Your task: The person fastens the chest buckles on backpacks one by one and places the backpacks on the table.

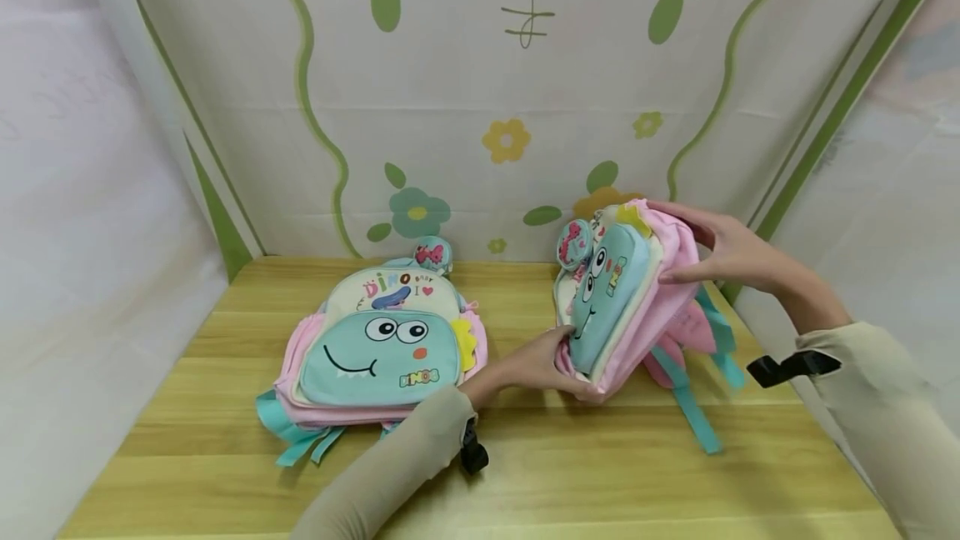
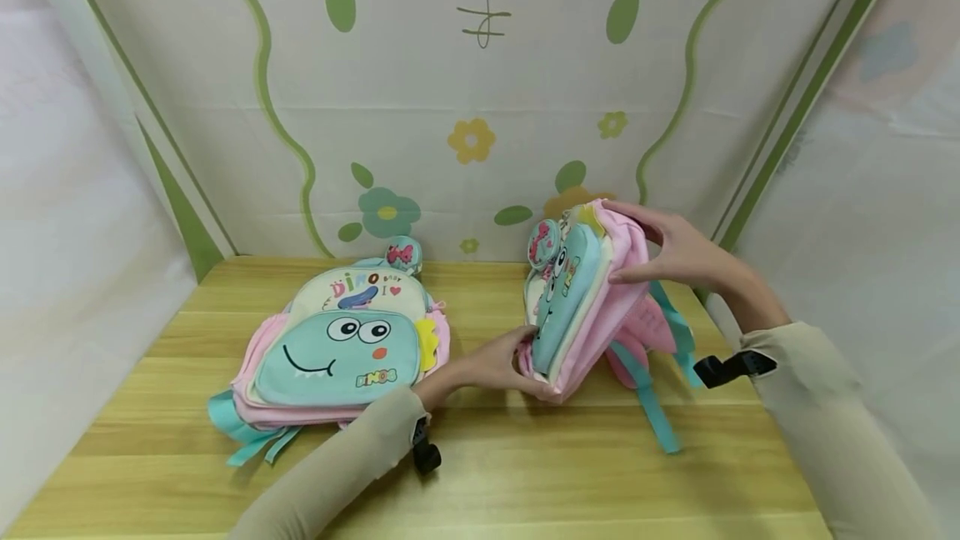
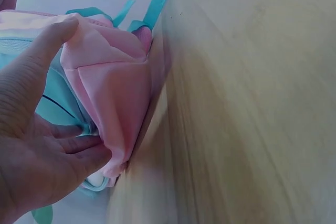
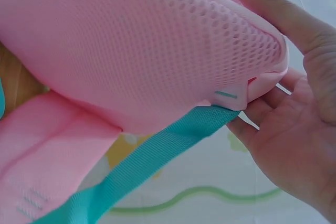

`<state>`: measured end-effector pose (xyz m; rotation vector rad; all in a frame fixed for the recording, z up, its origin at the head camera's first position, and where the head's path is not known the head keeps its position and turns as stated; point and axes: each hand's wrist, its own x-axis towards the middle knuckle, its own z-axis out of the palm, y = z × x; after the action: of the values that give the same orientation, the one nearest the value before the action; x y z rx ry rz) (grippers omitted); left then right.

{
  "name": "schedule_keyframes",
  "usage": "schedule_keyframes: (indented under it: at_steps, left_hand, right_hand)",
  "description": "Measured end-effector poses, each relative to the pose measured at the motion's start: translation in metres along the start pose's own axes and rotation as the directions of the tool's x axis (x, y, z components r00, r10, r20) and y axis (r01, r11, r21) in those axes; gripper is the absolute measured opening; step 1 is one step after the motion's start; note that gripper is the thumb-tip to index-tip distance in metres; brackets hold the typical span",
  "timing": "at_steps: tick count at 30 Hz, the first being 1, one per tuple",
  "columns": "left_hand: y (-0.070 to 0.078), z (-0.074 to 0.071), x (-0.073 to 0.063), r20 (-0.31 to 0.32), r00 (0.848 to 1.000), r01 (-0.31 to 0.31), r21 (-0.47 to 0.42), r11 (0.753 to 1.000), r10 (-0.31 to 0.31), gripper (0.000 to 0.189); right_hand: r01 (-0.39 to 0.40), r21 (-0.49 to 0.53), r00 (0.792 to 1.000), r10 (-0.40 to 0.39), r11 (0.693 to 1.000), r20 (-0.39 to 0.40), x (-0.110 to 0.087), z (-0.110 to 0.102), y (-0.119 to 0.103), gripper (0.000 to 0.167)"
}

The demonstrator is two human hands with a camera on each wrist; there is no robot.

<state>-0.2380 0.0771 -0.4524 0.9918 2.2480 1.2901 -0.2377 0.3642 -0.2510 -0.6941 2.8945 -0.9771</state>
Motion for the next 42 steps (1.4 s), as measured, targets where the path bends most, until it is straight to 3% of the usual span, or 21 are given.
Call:
schedule_keyframes:
  at_steps: [6,9,15,19,23,27,31,34,37,42]
  left_hand:
    - [-0.004,-0.011,-0.002,0.035,0.996,-0.079,-0.014,0.997,0.08,0.096]
    - [0.0,-0.022,-0.007,0.056,0.996,-0.077,0.02,0.997,0.076,0.101]
    - [0.02,-0.058,-0.019,0.017,0.999,-0.03,0.147,0.989,0.028,0.109]
    - [0.042,-0.084,-0.024,-0.039,0.998,-0.048,0.181,0.982,0.056,0.105]
    - [0.064,-0.104,-0.026,-0.125,0.98,-0.13,0.199,0.971,0.157,0.101]
    - [0.079,-0.118,-0.028,-0.223,0.944,-0.193,0.221,0.956,0.242,0.097]
    - [0.086,-0.127,-0.028,-0.296,0.91,-0.231,0.216,0.949,0.289,0.09]
    - [0.085,-0.133,-0.026,-0.323,0.895,-0.245,0.22,0.944,0.307,0.088]
    - [0.082,-0.138,-0.025,-0.327,0.894,-0.249,0.203,0.947,0.306,0.088]
    - [0.079,-0.144,-0.025,-0.31,0.912,-0.239,0.133,0.962,0.269,0.09]
  right_hand:
    - [0.041,0.007,0.999,-0.041,0.999,-0.001,0.015,0.008,-0.008,0.095]
    - [0.058,0.032,0.998,-0.058,0.998,-0.001,0.021,0.012,-0.012,0.095]
    - [0.064,0.043,0.998,-0.064,0.997,0.001,0.031,0.02,-0.023,0.092]
    - [0.062,0.021,0.998,-0.062,0.998,0.014,0.036,0.025,-0.031,0.092]
    - [0.094,0.046,0.994,-0.096,0.995,0.048,0.043,0.03,-0.038,0.095]
    - [0.148,0.086,0.984,-0.156,0.985,0.089,0.053,0.037,-0.044,0.102]
    - [0.171,0.065,0.978,-0.177,0.983,0.107,0.061,0.047,-0.052,0.109]
    - [0.18,0.065,0.976,-0.187,0.981,0.115,0.066,0.055,-0.059,0.113]
    - [0.191,0.068,0.973,-0.198,0.979,0.118,0.07,0.063,-0.063,0.113]
    - [0.199,0.032,0.973,-0.201,0.98,0.112,0.072,0.07,-0.066,0.117]
